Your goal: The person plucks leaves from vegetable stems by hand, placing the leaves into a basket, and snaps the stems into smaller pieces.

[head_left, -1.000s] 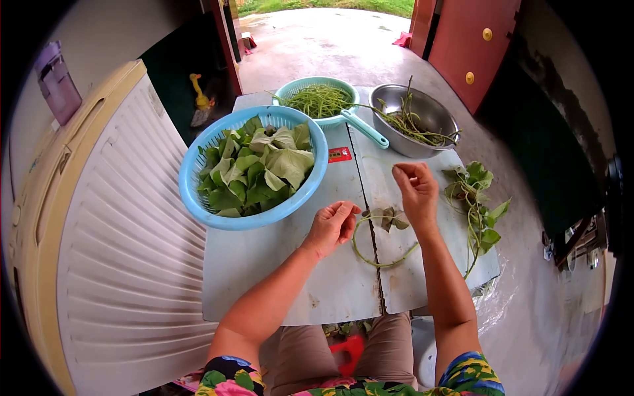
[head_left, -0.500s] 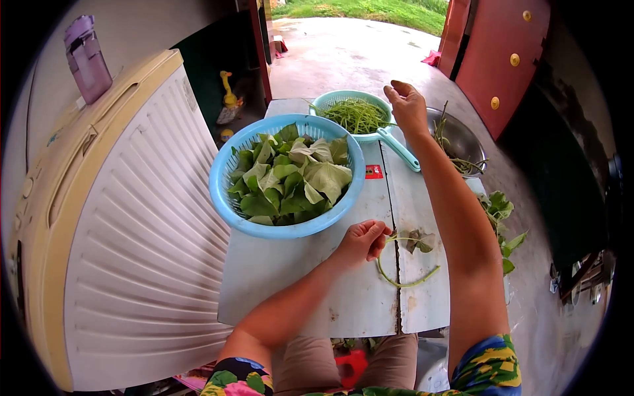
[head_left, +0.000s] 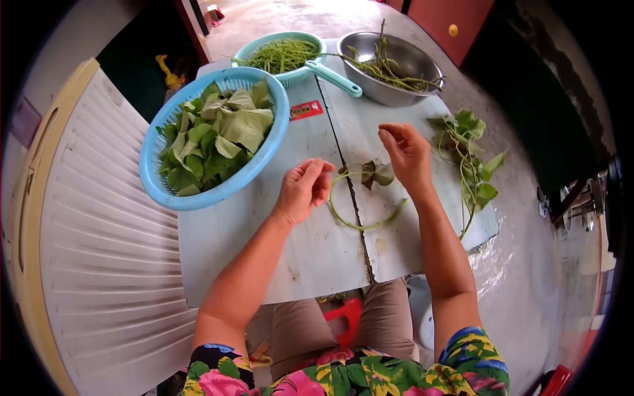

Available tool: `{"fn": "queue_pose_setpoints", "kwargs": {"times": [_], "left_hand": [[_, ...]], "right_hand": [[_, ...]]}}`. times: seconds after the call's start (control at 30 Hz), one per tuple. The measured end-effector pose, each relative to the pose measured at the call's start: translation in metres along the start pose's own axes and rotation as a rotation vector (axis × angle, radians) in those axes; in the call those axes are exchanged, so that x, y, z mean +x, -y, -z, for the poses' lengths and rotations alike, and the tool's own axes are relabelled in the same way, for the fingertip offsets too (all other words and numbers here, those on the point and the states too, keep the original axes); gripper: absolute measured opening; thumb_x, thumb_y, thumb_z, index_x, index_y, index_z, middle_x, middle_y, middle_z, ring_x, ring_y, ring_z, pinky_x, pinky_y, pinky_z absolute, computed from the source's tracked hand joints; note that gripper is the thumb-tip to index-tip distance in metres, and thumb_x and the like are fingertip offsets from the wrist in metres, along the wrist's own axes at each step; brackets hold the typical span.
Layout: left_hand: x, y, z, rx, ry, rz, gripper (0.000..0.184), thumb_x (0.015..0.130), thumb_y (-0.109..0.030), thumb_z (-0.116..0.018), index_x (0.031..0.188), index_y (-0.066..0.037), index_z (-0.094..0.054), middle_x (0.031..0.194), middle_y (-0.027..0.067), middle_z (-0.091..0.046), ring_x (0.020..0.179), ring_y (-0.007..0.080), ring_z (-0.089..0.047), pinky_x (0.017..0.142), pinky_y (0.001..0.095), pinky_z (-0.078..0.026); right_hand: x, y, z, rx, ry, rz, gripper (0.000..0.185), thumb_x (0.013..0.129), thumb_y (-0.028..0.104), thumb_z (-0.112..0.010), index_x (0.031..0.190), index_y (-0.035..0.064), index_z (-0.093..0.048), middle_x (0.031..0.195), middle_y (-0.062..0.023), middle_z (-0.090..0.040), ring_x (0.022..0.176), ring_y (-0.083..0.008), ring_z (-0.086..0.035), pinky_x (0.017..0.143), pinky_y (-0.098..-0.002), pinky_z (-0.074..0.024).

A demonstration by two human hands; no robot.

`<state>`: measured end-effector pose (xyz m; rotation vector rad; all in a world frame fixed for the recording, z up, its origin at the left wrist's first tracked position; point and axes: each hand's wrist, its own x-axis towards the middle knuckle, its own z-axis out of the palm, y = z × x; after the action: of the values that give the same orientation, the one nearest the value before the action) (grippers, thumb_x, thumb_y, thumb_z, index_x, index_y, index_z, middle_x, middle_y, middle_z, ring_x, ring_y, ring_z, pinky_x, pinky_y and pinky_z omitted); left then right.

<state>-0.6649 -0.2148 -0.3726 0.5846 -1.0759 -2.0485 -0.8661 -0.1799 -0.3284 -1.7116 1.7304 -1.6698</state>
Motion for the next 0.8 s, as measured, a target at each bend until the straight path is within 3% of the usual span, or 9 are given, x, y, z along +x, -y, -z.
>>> {"fn": "queue_pose_setpoints", "kwargs": {"times": [0.07,0.2,0.27,0.33,0.43,0.67,0.8], "left_hand": [[-0.001,0.001,-0.003,0.038,-0.081,-0.008,0.027,0.089,-0.027,-0.045,0.086,-0.002,-0.054,0.060,0.0029,-0.050,0.046,0.0078,-0.043,0.038,0.0190,-0.031],[-0.003,0.001,-0.008,0.085,-0.104,-0.034,0.026,0.089,-0.026,-0.045,0.088,-0.002,-0.053,0.060,0.0027,-0.049,0.045,0.0074,-0.042,0.038,0.0185,-0.030],[-0.001,0.000,-0.010,0.106,-0.111,-0.043,0.026,0.089,-0.026,-0.044,0.089,-0.002,-0.053,0.061,0.0027,-0.049,0.045,0.0073,-0.041,0.038,0.0184,-0.030],[-0.002,0.001,-0.011,0.098,-0.149,-0.086,0.025,0.089,-0.025,-0.044,0.091,-0.002,-0.052,0.061,0.0027,-0.049,0.045,0.0071,-0.041,0.038,0.0183,-0.030],[-0.001,0.003,-0.009,0.089,-0.175,-0.097,0.020,0.089,-0.022,-0.045,0.092,-0.003,-0.052,0.066,0.0031,-0.051,0.047,0.0070,-0.043,0.039,0.0184,-0.031],[0.001,0.005,-0.012,0.260,-0.282,-0.127,0.018,0.088,-0.018,-0.045,0.095,-0.003,-0.053,0.077,0.0058,-0.056,0.048,0.0056,-0.044,0.038,0.0171,-0.031],[0.000,-0.003,-0.014,0.297,-0.226,-0.030,0.021,0.089,-0.020,-0.045,0.096,-0.002,-0.054,0.078,0.0076,-0.057,0.045,0.0050,-0.042,0.036,0.0163,-0.029]], "right_hand": [[0.006,-0.013,0.007,-0.060,0.040,0.062,0.008,0.076,0.010,-0.062,0.080,0.0030,-0.063,0.072,-0.0062,-0.059,0.058,-0.0124,-0.052,0.055,-0.0229,-0.0419],[0.008,-0.013,0.014,-0.178,0.148,-0.032,0.011,0.073,0.015,-0.064,0.076,0.0050,-0.064,0.073,-0.0057,-0.059,0.058,-0.0152,-0.054,0.056,-0.0256,-0.0432],[0.008,-0.001,0.016,-0.215,0.317,0.030,0.013,0.071,0.020,-0.065,0.074,0.0075,-0.065,0.071,-0.0045,-0.059,0.064,-0.0171,-0.055,0.058,-0.0286,-0.0438],[0.004,-0.005,0.013,-0.196,0.398,0.138,0.011,0.071,0.016,-0.067,0.078,0.0074,-0.065,0.074,-0.0033,-0.058,0.069,-0.0151,-0.052,0.059,-0.0268,-0.0425],[-0.004,-0.001,0.005,-0.222,0.540,0.273,0.012,0.068,0.013,-0.067,0.079,0.0094,-0.065,0.075,-0.0036,-0.058,0.078,-0.0205,-0.052,0.064,-0.0312,-0.0436],[-0.008,-0.011,-0.003,-0.367,0.573,0.315,0.006,0.068,0.014,-0.063,0.072,0.0115,-0.064,0.073,-0.0013,-0.057,0.076,-0.0217,-0.051,0.064,-0.0328,-0.0440],[-0.005,-0.002,-0.006,-0.290,0.289,0.370,0.004,0.067,0.013,-0.064,0.071,0.0122,-0.062,0.072,0.0008,-0.056,0.073,-0.0202,-0.051,0.062,-0.0315,-0.0439]]}}
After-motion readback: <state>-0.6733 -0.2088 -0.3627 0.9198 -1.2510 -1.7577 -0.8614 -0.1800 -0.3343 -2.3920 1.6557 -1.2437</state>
